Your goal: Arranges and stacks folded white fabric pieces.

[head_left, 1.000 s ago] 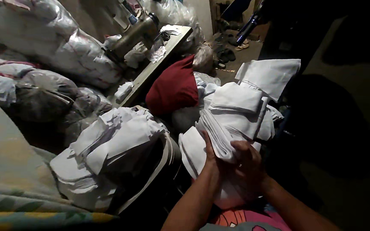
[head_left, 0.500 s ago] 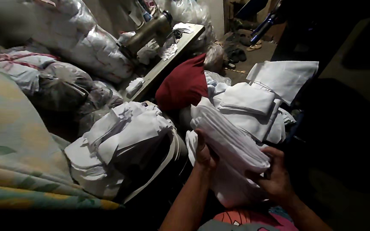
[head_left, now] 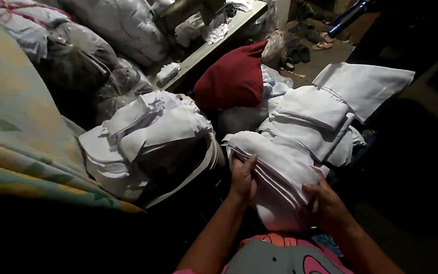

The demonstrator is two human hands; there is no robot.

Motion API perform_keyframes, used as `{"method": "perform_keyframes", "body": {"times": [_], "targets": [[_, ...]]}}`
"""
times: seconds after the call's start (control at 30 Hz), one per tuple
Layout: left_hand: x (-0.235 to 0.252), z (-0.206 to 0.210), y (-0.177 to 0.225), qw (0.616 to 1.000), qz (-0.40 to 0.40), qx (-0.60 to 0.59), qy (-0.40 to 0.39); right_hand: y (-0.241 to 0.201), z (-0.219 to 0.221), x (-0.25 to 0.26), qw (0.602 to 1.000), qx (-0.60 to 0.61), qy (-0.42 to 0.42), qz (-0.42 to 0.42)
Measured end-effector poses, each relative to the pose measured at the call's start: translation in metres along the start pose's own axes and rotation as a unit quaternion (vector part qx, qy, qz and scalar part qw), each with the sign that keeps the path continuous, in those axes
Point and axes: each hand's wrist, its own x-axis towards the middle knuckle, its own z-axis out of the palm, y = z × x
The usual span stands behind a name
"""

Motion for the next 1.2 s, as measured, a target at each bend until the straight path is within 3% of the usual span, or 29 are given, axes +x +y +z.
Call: {"method": "perform_keyframes", "body": {"times": [0.17, 0.5, 0.63, 0.8, 1.03, 1.2], "targets": [[0.004, -0.002, -0.005, 1.000, -0.002, 0.014, -0.001, -0.006, 0.002, 0.003, 0.998, 0.011, 0.027, 0.062], [0.004, -0.003, -0.006, 1.000, -0.003, 0.003, 0.007, -0.002, -0.002, 0.009, 0.998, 0.011, 0.008, 0.055], [0.001, -0.004, -0.002, 1.000, -0.004, -0.020, 0.012, -0.001, -0.004, 0.010, 0.999, -0.031, -0.014, 0.006], [-0.003, -0.008, 0.004, 0.998, 0.007, -0.062, 0.028, 0.004, -0.016, 0.012, 0.981, -0.096, -0.108, -0.128], [-0.007, -0.011, 0.010, 0.996, 0.027, -0.080, 0.010, 0.002, -0.011, 0.006, 0.974, -0.111, -0.115, -0.159], [-0.007, -0.019, 0.036, 0.995, 0.092, -0.038, -0.014, -0.018, 0.012, -0.001, 0.951, -0.179, -0.144, -0.207]]}}
